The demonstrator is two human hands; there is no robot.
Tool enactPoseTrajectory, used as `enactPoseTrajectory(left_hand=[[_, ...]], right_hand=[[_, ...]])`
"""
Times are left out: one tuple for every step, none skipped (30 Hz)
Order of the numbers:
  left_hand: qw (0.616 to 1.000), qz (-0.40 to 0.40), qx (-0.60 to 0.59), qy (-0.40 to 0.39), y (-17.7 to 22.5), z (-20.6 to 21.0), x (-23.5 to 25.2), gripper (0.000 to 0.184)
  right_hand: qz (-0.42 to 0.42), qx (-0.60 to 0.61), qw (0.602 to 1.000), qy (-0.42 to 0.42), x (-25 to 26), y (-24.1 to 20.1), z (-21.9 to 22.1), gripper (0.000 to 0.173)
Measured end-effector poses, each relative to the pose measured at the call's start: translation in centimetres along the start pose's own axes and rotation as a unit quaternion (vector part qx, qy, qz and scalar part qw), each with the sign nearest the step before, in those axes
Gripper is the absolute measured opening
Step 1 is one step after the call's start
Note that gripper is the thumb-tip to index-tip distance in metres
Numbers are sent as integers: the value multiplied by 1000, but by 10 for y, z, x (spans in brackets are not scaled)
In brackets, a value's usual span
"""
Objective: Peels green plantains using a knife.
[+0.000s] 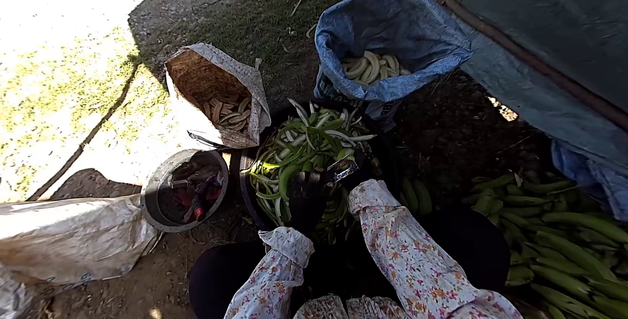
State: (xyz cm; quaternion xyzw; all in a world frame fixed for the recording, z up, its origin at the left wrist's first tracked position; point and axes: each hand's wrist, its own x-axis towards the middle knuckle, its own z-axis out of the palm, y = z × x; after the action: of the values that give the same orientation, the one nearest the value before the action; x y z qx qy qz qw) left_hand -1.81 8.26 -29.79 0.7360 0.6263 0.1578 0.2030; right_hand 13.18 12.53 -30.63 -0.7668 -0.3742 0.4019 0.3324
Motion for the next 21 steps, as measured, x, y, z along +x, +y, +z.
enactPoseTrajectory(left_hand=[[1000, -1, -3, 5, 0, 0, 0, 51], [1000, -5, -7, 8, -1, 1, 2, 51], [1000, -11, -12, 5, -1, 0, 5, 51], [1000, -18, -18, -2, 0, -1, 8, 51], [999, -25, -30, -13, -1, -2, 12, 52], [999, -26, -43, -12, -5, -1, 17, 51], [997, -33, -61, -16, -9, 0, 23, 50], [996, -46, -74, -29, -15, 0, 28, 50], [993, -68, -86, -51, -20, -2, 35, 49], [990, -86, -89, -67, -25, -4, 40, 49], [989, -101, -80, -77, -29, -4, 43, 49], [988, -112, -67, -83, -33, -5, 46, 49], [988, -117, -56, -80, -35, -3, 46, 49], [990, -112, -50, -66, -35, 0, 44, 48], [994, -91, -44, -41, -34, 3, 41, 48], [997, -60, -44, -22, -30, 5, 37, 48], [999, -21, -47, -8, -26, 6, 32, 48], [999, 14, -45, -12, -21, 7, 25, 48], [998, 43, -42, -32, -15, 5, 18, 49], [996, 77, -38, -37, -11, 5, 11, 48], [993, 116, -31, -15, -11, 9, 6, 47]], right_hand=[[-13, -64, 998, 0, -1, 0, 0, 44], [-29, -109, 994, -2, -2, 0, -2, 54], [-42, -129, 991, -5, -3, 0, -3, 61], [-39, -106, 994, -10, -5, -2, -4, 58], [-20, -26, 999, -11, -6, -2, 0, 44], [13, 98, 995, -14, -5, 1, 9, 30], [30, 185, 982, -33, -4, 4, 15, 35], [16, 210, 974, -79, -7, 8, 15, 40], [-21, 189, 970, -150, -9, 14, 11, 42], [-56, 137, 963, -226, -11, 17, 3, 47], [-83, 76, 951, -290, -12, 17, -4, 53], [-90, 43, 938, -332, -14, 16, -10, 56], [-75, 55, 934, -345, -14, 17, -12, 55], [-39, 110, 938, -325, -15, 20, -12, 49], [9, 198, 939, -280, -13, 23, -10, 42], [61, 285, 930, -225, -9, 22, -8, 37], [100, 347, 915, -177, -4, 21, -7, 35], [125, 393, 899, -148, 3, 23, -7, 38], [133, 444, 874, -145, 11, 29, -8, 43], [137, 507, 833, -173, 25, 40, -6, 45], [130, 566, 783, -223, 46, 58, 0, 50]])
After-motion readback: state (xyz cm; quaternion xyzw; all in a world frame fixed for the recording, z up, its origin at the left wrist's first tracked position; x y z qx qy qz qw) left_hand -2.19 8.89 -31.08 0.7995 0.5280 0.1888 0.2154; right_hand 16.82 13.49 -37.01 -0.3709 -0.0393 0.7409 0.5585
